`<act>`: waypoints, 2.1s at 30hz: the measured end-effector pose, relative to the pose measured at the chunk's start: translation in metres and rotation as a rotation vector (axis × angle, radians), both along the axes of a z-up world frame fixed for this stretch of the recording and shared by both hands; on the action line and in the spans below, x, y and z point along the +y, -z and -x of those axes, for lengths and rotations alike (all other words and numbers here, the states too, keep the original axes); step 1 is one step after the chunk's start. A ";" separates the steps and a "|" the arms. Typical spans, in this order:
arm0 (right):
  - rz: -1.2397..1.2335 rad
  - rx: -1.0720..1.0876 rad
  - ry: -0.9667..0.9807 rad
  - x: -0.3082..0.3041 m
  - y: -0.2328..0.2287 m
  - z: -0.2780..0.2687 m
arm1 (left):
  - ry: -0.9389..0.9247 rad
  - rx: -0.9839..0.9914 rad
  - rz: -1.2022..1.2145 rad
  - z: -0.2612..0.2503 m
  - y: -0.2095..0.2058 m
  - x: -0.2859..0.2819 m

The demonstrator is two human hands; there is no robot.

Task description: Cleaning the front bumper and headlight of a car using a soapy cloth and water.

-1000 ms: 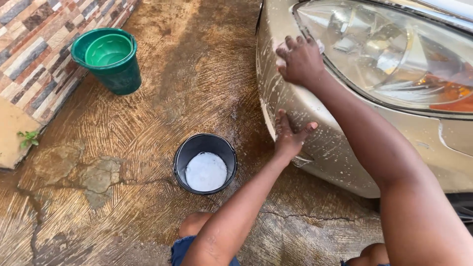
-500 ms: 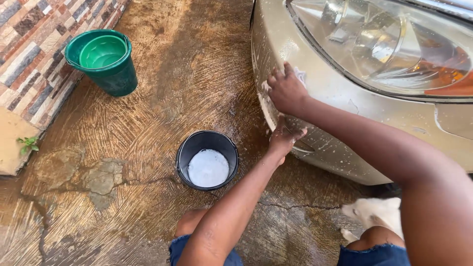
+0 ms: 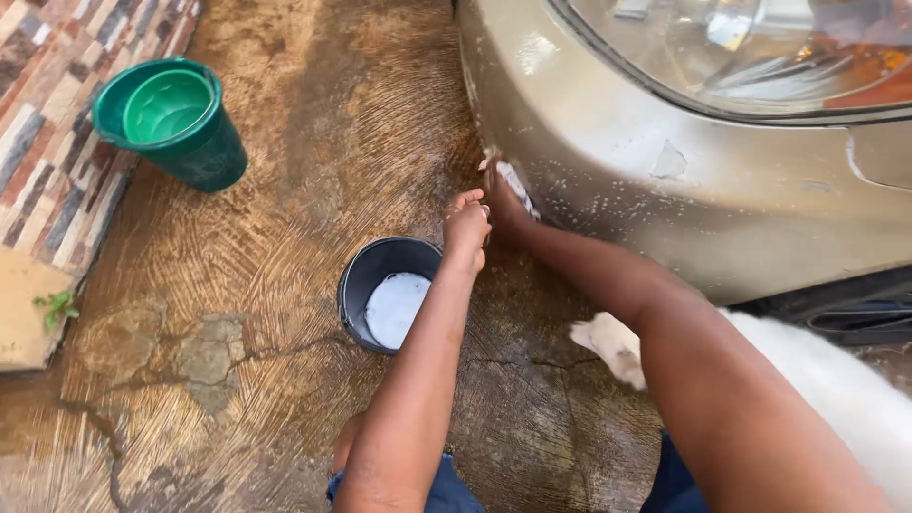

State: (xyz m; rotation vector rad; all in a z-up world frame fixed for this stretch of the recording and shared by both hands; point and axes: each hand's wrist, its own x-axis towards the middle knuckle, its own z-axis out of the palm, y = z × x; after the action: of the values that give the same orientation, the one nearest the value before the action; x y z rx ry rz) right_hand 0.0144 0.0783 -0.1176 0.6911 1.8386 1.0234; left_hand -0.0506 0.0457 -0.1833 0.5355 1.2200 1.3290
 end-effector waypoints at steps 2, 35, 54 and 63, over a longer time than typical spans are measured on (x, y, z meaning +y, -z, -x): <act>0.153 -0.088 0.014 -0.011 0.014 -0.015 | 0.054 0.010 0.031 -0.004 -0.010 0.004; 0.117 0.348 -0.254 -0.113 0.011 -0.224 | 0.153 0.151 -0.290 -0.063 -0.059 -0.020; -0.309 1.202 -0.152 -0.145 -0.093 -0.361 | 0.195 0.096 -0.179 -0.061 -0.042 -0.013; -0.166 1.254 -0.297 -0.110 -0.074 -0.264 | 0.241 0.312 -0.291 -0.062 -0.035 -0.005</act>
State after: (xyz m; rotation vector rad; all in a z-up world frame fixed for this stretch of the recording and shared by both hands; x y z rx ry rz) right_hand 0.2783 -0.0312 -0.0433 1.3839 3.0043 0.9988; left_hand 0.0113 0.0411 -0.1485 1.0970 1.1714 1.2513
